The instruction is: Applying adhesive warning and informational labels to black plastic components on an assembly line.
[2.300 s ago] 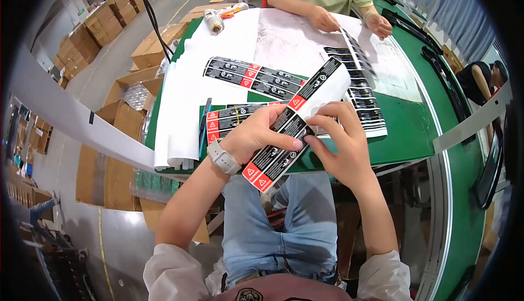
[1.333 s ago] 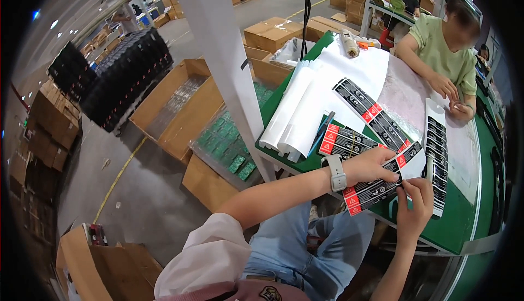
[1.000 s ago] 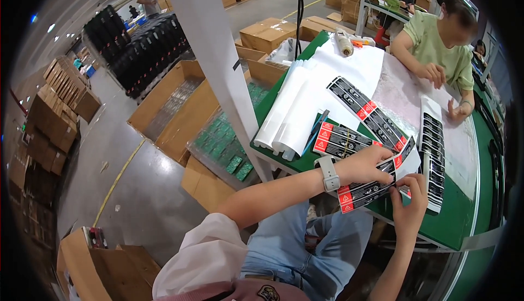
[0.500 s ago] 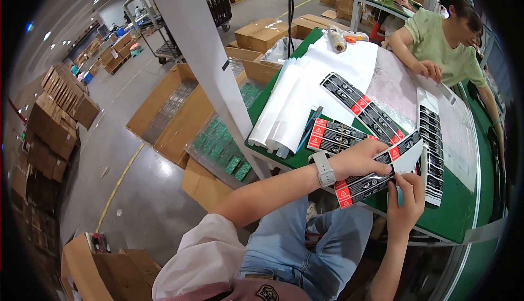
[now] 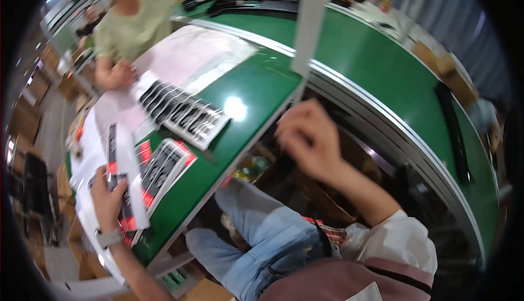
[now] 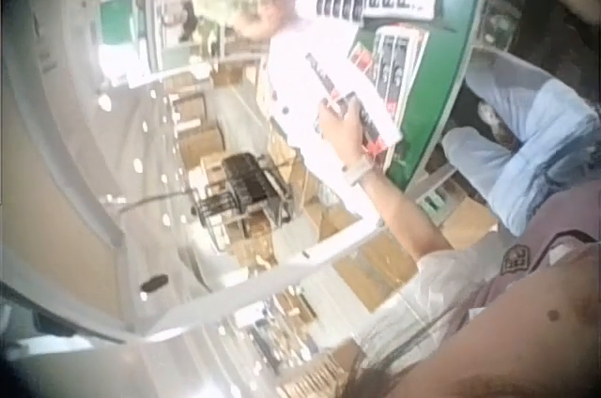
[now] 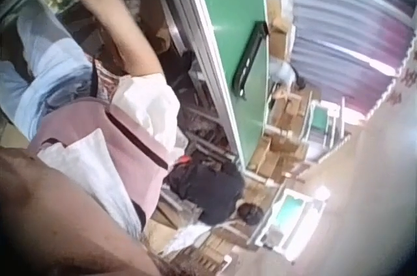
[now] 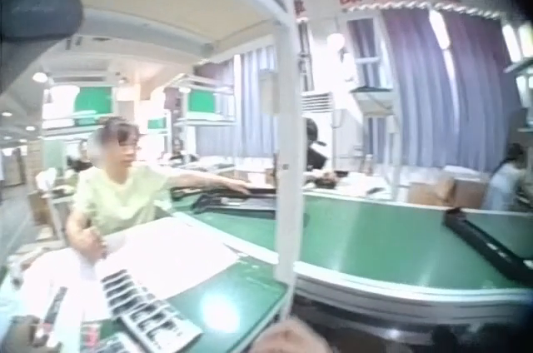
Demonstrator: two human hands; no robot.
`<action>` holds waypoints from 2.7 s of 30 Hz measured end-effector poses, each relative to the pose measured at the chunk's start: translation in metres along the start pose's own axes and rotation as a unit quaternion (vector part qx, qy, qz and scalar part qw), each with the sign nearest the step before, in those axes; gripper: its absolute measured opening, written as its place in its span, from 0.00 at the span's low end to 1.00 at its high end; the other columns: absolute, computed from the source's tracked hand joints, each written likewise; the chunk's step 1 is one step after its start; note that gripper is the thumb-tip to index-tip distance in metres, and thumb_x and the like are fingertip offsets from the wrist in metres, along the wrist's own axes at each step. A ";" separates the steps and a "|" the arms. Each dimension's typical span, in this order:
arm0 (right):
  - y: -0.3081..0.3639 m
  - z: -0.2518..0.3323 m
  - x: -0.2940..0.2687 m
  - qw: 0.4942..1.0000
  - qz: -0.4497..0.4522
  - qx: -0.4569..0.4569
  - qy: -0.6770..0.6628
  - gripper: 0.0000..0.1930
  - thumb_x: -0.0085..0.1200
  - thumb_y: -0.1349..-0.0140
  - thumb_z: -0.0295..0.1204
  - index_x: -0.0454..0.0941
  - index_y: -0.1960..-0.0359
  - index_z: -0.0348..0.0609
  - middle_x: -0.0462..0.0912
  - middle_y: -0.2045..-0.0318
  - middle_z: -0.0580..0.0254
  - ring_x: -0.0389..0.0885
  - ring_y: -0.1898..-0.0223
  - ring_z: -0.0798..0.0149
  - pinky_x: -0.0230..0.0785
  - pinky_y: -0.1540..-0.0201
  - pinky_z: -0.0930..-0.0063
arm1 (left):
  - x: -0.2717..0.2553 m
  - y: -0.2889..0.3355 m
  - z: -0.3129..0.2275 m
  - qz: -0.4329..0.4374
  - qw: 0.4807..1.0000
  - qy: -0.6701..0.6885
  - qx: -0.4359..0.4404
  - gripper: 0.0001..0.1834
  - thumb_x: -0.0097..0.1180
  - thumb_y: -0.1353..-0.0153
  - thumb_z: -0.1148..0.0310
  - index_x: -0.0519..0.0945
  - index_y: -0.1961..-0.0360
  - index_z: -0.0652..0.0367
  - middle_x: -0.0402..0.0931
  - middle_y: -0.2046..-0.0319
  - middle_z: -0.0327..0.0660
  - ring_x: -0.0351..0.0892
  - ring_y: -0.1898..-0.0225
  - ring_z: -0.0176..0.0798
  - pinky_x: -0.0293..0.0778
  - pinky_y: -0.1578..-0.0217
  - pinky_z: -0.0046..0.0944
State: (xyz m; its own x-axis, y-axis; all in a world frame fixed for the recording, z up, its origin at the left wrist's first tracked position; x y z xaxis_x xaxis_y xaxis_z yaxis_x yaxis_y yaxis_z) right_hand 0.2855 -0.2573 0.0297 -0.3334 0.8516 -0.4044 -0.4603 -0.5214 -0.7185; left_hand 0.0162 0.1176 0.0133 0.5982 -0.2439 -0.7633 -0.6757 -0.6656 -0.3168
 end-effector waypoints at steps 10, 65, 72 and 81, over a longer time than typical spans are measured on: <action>0.197 -0.096 -0.461 0.385 -0.159 0.380 0.826 0.52 0.65 0.45 0.40 0.40 0.25 0.60 0.70 0.41 0.49 0.73 0.42 0.56 0.67 0.47 0.51 | -0.025 0.038 -0.076 -0.124 0.989 -0.059 0.058 0.12 0.56 0.36 0.72 0.76 0.54 0.68 0.78 0.56 0.51 0.76 0.52 0.45 0.69 0.48 0.40; 0.114 0.033 0.120 0.911 0.371 -0.171 0.062 0.39 0.71 0.61 0.24 0.72 0.40 0.52 0.68 0.39 0.50 0.68 0.37 0.48 0.65 0.39 0.54 | 0.080 0.325 -0.033 -0.092 0.994 -0.057 -0.026 0.28 0.53 0.63 0.82 0.76 0.54 0.64 0.76 0.53 0.53 0.77 0.53 0.58 0.75 0.54 0.48; 0.107 0.100 0.119 0.906 0.351 -0.003 -0.236 0.19 0.67 0.57 0.19 0.82 0.60 0.40 0.76 0.50 0.53 0.79 0.52 0.57 0.72 0.53 0.68 | 0.062 0.304 -0.049 -0.023 0.999 -0.023 -0.021 0.21 0.60 0.48 0.69 0.77 0.51 0.59 0.77 0.51 0.50 0.76 0.50 0.54 0.61 0.40 0.57; 0.114 0.081 0.184 0.770 0.460 0.303 -0.322 0.05 0.62 0.41 0.25 0.81 0.68 0.34 0.83 0.75 0.66 0.81 0.75 0.75 0.72 0.71 0.83 | 0.067 0.298 -0.028 -0.159 0.934 0.280 -0.158 0.09 0.52 0.39 0.72 0.80 0.60 0.61 0.82 0.58 0.45 0.78 0.53 0.46 0.65 0.45 0.42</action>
State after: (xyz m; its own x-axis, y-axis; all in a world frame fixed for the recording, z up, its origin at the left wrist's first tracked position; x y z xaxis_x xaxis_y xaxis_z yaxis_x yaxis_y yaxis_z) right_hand 0.1044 -0.1641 -0.0808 -0.9967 0.0058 -0.0805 -0.0201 -0.9837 0.1785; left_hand -0.1334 -0.1167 -0.1169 0.9378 -0.2701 -0.2179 -0.3179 -0.9205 -0.2272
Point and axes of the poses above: each hand's wrist, its own y-axis away from the middle knuckle, its own x-axis out of the palm, z = x × y, the point moved 4 cm from there along -y, towards the middle knuckle
